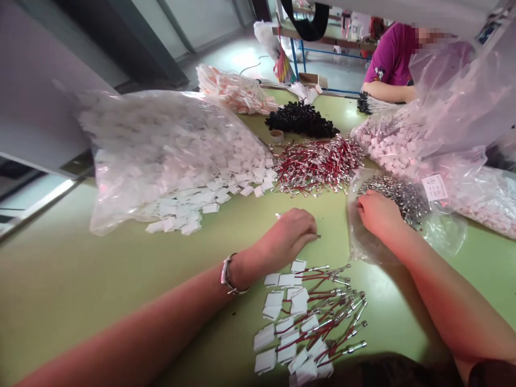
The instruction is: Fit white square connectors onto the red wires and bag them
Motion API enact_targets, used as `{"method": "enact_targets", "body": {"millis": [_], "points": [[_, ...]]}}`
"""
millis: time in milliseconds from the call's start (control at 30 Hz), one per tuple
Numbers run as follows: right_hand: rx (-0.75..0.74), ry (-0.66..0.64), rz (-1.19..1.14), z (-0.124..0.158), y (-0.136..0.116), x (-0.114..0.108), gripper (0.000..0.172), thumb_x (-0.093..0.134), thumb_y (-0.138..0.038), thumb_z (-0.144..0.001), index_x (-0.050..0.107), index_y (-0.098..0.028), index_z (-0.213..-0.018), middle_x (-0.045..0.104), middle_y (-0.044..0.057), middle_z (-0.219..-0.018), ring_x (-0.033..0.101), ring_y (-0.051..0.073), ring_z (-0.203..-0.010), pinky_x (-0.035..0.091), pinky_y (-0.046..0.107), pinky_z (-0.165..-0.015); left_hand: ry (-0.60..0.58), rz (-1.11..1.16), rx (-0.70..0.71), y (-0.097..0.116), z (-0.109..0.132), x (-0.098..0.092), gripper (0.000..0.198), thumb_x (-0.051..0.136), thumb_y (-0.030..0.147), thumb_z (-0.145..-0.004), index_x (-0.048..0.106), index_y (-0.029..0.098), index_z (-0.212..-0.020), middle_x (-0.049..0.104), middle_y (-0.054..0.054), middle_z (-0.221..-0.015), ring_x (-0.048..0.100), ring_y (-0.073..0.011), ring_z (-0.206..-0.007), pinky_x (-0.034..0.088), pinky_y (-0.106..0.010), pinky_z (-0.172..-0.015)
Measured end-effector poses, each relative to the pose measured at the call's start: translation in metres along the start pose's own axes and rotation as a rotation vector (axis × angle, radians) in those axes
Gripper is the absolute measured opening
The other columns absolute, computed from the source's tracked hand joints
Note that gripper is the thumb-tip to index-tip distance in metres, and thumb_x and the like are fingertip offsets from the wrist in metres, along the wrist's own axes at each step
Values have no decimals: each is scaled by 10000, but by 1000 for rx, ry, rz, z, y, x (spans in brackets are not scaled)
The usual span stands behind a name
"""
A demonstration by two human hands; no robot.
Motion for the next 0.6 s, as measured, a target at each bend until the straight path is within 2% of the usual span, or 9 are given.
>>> {"method": "enact_targets", "body": {"millis": [67,167,333,467,533,600], "points": [[20,-33,-3,-1,1,2,201,473,-238,-886,656,-178,-827,642,77,-915,603,180,-752,359,293,-617,58,223,-131,-4,2,-7,93,504,183,-883,568,169,-817,621,-27,-774,550,-158,-740,456,-305,-710],[46,-67,46,-1,1,5,205,476,-267,-896,656,-171,-874,648,97,-925,618,203,-755,353,301,-592,64,501,-325,-8,5,-10,103,496,243,-872,566,168,-857,594,10,-674,525,-115,-602,413,-238,-572],[17,-34,60,1,-2,6,187,467,-213,-892,643,-152,-883,648,130,-949,626,229,-779,356,315,-605,73,583,-490,-13,6,-9,226,538,333,-838,655,147,-784,591,6,-624,455,-89,-515,365,-222,-511],[45,110,-96,8,-10,-5,210,407,-189,-896,612,-150,-873,664,120,-848,608,219,-724,362,319,-630,78,600,-484,-17,7,-4,266,554,366,-829,698,146,-787,630,-14,-647,505,-101,-551,395,-226,-530],[-16,155,-263,15,-24,-9,201,403,-212,-899,599,-173,-882,667,77,-773,594,198,-677,364,307,-624,63,603,-449,-17,7,-2,271,563,377,-824,710,150,-806,644,-15,-666,524,-106,-570,414,-231,-551],[-130,141,-422,21,-42,-7,195,403,-241,-899,591,-196,-870,653,35,-697,570,174,-620,360,293,-603,50,593,-413,-15,7,0,262,571,372,-819,715,153,-805,644,-10,-667,526,-106,-583,424,-235,-574]]}}
Point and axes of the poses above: each hand's wrist, its own z-axis away from the middle knuckle, its own x-axis out of the palm, y = z × x, the point moved 2 cm from there along -z, towards the middle knuckle
